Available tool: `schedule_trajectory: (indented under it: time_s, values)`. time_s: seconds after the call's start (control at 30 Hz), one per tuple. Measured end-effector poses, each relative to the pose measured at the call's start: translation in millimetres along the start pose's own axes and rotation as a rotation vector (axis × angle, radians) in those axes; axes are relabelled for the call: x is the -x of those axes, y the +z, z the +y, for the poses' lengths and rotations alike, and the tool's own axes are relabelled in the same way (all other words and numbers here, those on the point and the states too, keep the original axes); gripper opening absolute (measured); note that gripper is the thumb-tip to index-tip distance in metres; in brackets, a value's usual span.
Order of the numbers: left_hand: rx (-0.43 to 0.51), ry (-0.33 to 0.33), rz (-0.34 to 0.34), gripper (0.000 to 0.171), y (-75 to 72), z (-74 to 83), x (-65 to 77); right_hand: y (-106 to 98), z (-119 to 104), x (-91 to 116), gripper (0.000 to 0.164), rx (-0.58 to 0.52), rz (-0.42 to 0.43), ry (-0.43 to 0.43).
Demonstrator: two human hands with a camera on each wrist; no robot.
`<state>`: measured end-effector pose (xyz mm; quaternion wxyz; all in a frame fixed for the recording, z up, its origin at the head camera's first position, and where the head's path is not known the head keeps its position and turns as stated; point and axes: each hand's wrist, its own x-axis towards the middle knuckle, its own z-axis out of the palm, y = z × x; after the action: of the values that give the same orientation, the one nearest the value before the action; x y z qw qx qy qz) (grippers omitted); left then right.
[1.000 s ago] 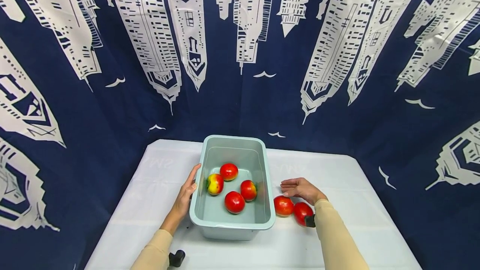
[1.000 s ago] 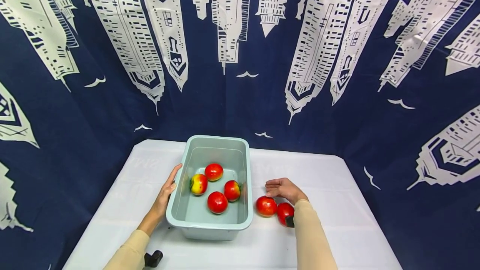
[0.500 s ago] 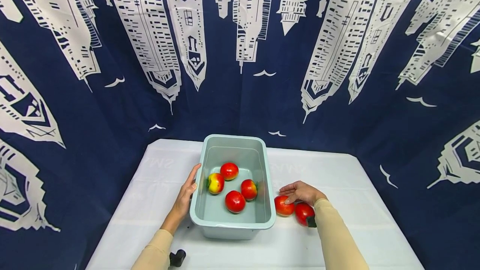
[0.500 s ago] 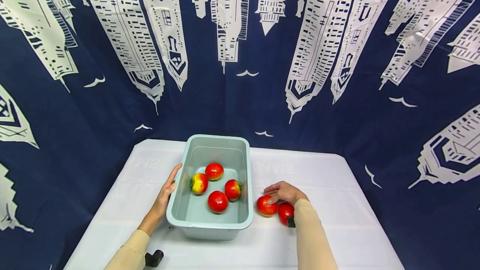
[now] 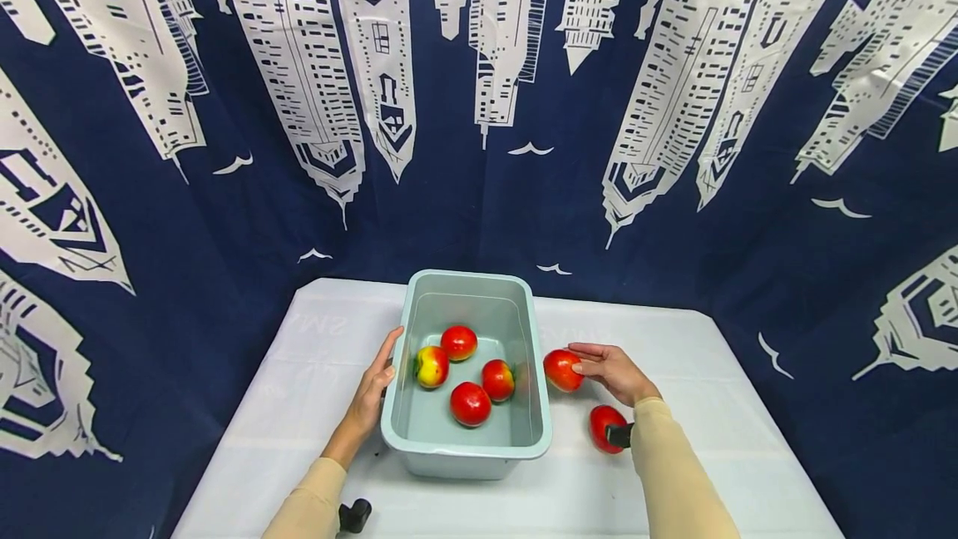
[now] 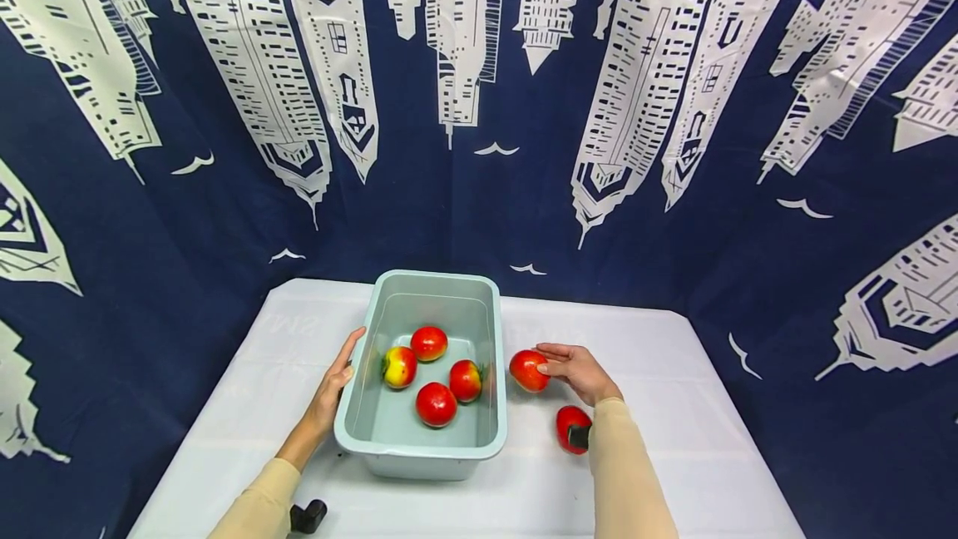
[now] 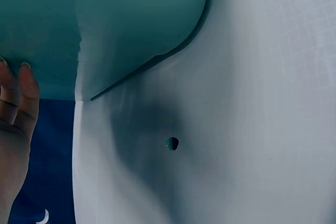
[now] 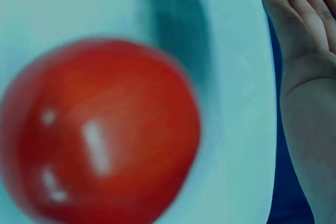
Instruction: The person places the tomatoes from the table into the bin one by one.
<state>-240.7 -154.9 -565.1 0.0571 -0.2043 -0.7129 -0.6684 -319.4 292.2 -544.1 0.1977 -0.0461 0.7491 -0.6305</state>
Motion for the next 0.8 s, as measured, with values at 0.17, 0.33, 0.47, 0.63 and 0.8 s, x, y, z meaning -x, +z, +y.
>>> schedule_trajectory:
  time_s: [0.17,0.33,0.47,0.63,0.8]
  values:
    - [-0.016,0.005,0.002,0.062,1.6,0.2,-0.9,-5,-19,0,0.064,-0.206,0.066,-0.094]
    - [-0.011,0.009,-0.001,0.062,2.1,2.2,-2.6,-8,-41,-1,0.061,-0.349,0.121,-0.173]
    - [-0.010,0.011,0.000,0.062,2.4,2.6,-3.4,-6,-58,-5,0.058,-0.385,0.128,-0.199]
    - [-0.003,0.011,-0.010,0.061,3.3,1.1,-3.4,2,-81,-10,0.052,-0.394,0.114,-0.227]
    - [-0.012,0.004,0.013,0.063,3.6,2.3,-0.7,24,-100,-21,0.045,-0.397,0.061,-0.267]
